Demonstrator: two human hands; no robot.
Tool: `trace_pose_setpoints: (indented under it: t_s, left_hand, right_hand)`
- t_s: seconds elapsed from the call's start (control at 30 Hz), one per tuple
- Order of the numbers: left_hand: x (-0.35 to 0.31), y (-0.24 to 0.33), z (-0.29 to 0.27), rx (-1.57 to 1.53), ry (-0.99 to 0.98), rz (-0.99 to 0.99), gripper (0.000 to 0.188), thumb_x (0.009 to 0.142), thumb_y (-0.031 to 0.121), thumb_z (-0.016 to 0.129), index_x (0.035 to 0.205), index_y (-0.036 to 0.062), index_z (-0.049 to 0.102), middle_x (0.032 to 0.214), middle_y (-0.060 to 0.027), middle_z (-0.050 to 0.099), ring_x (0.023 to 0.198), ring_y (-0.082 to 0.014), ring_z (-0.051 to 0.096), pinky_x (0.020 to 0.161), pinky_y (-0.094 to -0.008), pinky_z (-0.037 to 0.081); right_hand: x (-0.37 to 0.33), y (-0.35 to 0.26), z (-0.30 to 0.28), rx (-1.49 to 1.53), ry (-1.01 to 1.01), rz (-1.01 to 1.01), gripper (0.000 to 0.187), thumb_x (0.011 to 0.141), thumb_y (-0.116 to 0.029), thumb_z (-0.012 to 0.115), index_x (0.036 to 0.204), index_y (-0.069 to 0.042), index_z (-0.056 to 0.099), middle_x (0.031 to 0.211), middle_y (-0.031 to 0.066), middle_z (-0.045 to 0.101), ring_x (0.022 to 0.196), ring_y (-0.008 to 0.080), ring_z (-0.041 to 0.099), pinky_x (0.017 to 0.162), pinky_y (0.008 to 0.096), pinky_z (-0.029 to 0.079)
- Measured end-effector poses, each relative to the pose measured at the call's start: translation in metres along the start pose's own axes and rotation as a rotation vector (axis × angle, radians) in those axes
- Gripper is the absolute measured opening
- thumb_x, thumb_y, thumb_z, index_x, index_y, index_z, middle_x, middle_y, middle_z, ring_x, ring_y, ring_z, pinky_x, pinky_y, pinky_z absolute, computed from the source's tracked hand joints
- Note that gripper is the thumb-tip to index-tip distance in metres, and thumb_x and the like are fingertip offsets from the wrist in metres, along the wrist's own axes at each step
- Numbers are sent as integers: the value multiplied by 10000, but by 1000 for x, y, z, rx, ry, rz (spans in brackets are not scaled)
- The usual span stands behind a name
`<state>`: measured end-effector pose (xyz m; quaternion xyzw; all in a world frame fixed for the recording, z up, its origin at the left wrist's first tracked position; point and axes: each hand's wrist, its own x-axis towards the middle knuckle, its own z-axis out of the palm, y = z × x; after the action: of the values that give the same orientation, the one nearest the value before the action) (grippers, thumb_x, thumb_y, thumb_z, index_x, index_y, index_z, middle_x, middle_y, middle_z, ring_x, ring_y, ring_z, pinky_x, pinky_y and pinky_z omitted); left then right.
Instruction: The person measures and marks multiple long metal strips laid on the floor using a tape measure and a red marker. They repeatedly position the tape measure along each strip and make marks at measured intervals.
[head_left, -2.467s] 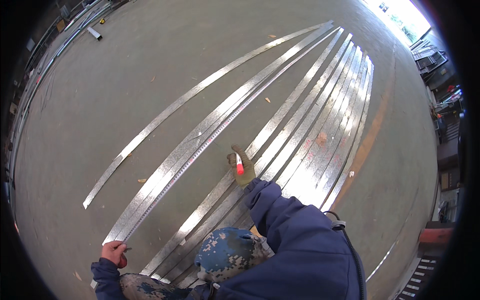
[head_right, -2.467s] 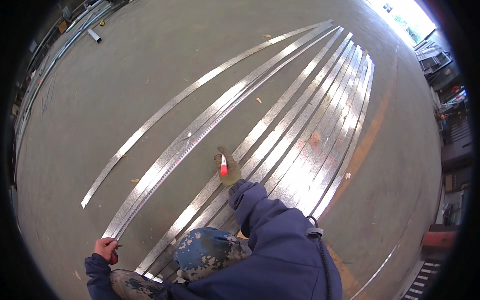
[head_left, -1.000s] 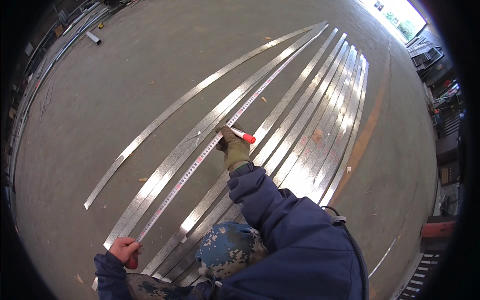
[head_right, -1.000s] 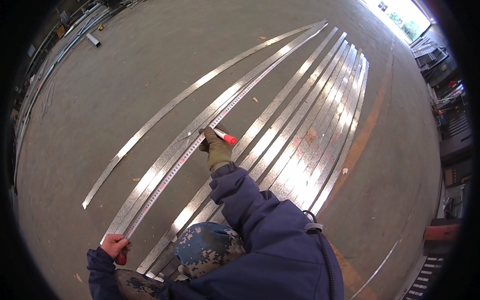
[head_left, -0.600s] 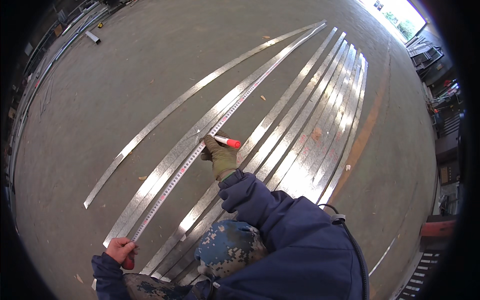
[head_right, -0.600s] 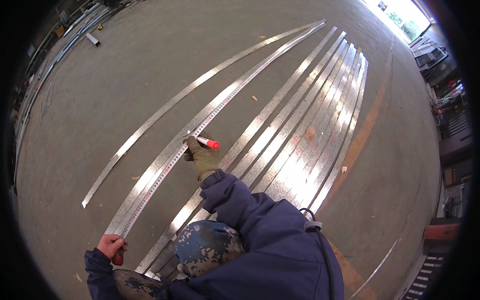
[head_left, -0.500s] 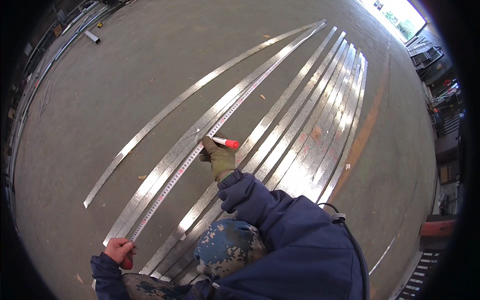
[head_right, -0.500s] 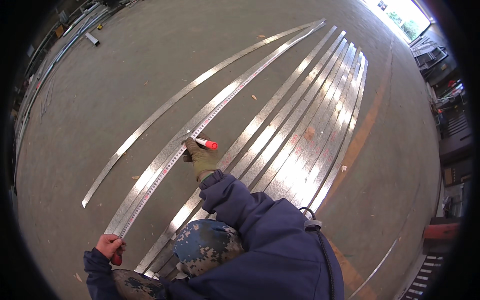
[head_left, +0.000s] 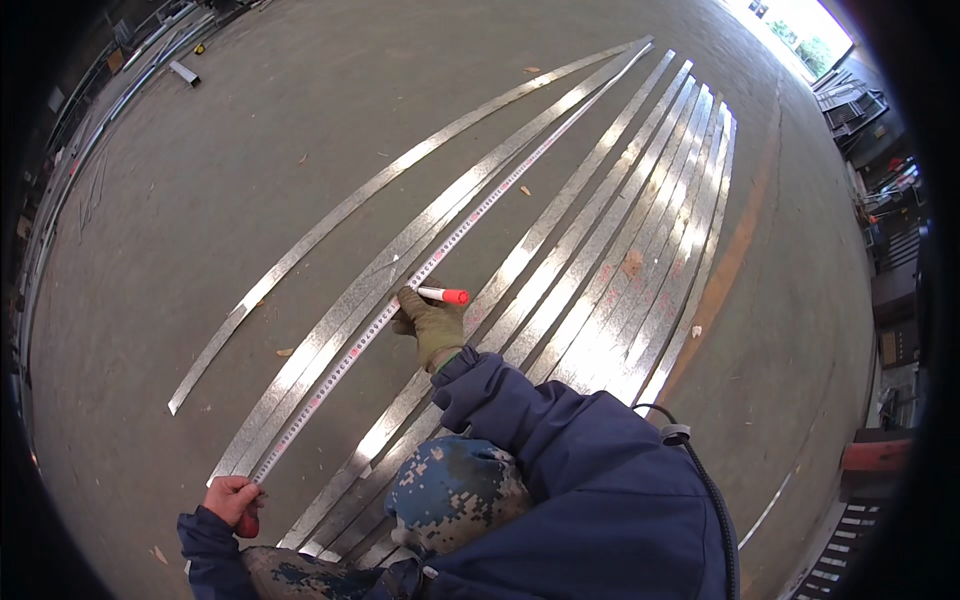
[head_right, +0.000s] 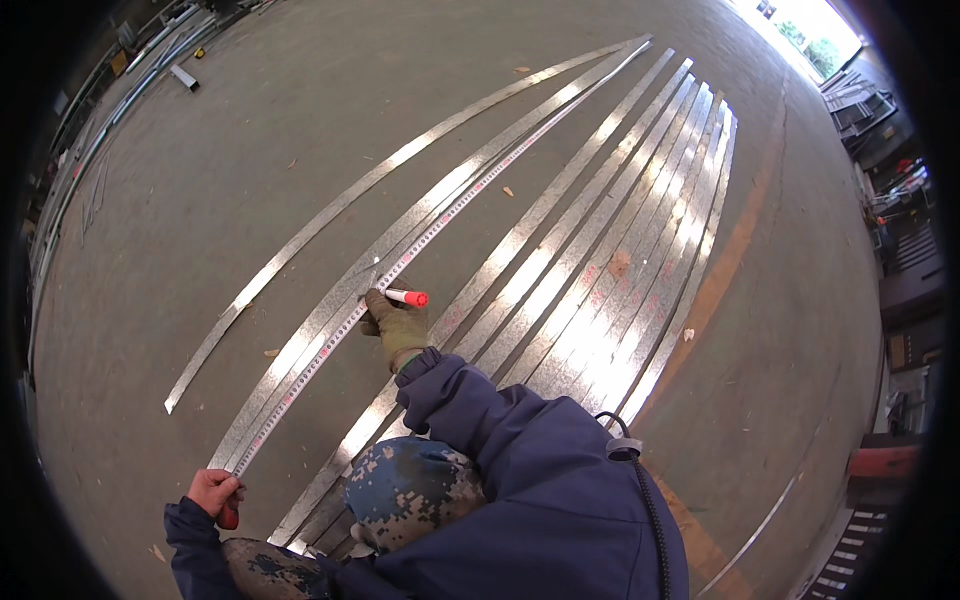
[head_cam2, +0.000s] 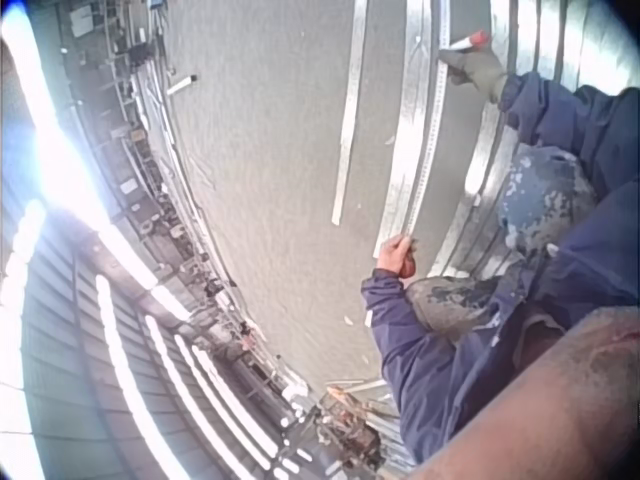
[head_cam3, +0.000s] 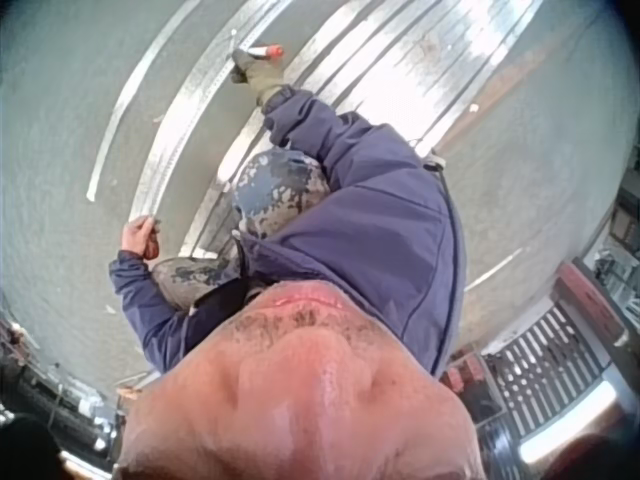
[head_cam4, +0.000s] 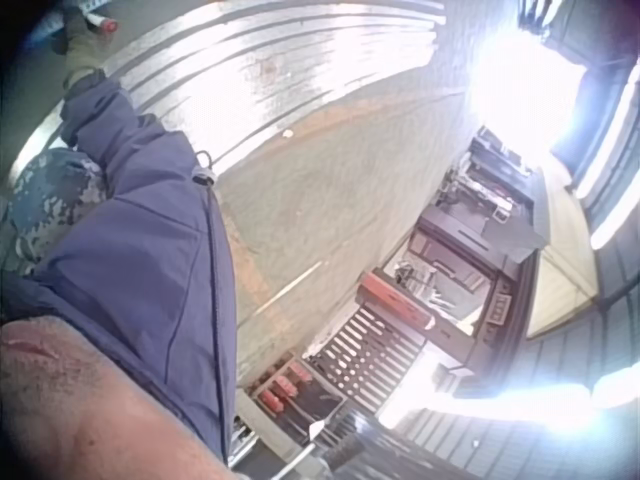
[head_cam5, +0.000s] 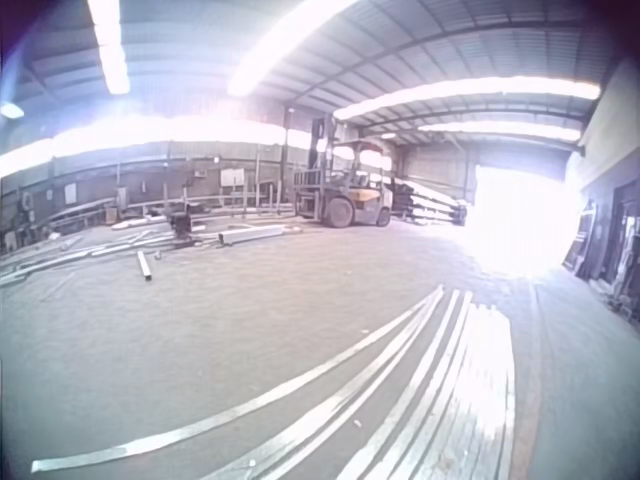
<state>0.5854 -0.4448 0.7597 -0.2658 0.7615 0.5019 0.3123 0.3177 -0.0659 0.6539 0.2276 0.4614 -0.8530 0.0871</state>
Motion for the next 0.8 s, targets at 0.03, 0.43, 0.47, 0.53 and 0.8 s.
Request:
trace_pose_setpoints:
  t_s: [0.03,0.43,0.47,0.53,0.8]
  left_hand:
    - [1,-1,0,0,4,-5,208,941,135,614,898,-40,720,715,-75,702,605,-118,636,589,-269,527]
    - [19,7,-29,184,114,8,264,956,253,651,848,20,710,707,-20,667,638,-77,583,600,-267,478]
    - [14,-7,-34,214,91,-16,249,963,243,642,896,15,717,742,-18,686,655,-76,601,617,-263,498]
    - [4,-14,-32,194,117,-5,254,953,249,644,845,33,724,717,-12,682,636,-77,582,596,-266,474]
    - [-19,-110,-45,26,226,-95,242,955,258,670,894,33,734,756,-7,699,656,-82,611,619,-273,507]
  right_hand:
    - [0,0,-1,-3,2,8,236,895,-104,724,1092,0,646,856,80,694,627,157,651,483,285,565]
    - [29,23,-29,-148,-24,-36,417,927,-404,703,1136,-46,652,905,93,706,736,174,675,630,308,551]
    - [26,27,-32,-143,-15,-56,438,933,-377,704,1226,-65,615,940,101,706,742,189,678,623,312,550]
    - [21,23,-40,-205,-46,-120,468,953,-306,683,1347,-107,532,1005,120,703,768,207,683,628,318,550]
    - [11,27,-19,-406,-138,-209,469,980,-237,626,1382,-30,499,1045,147,703,844,209,681,723,309,550]
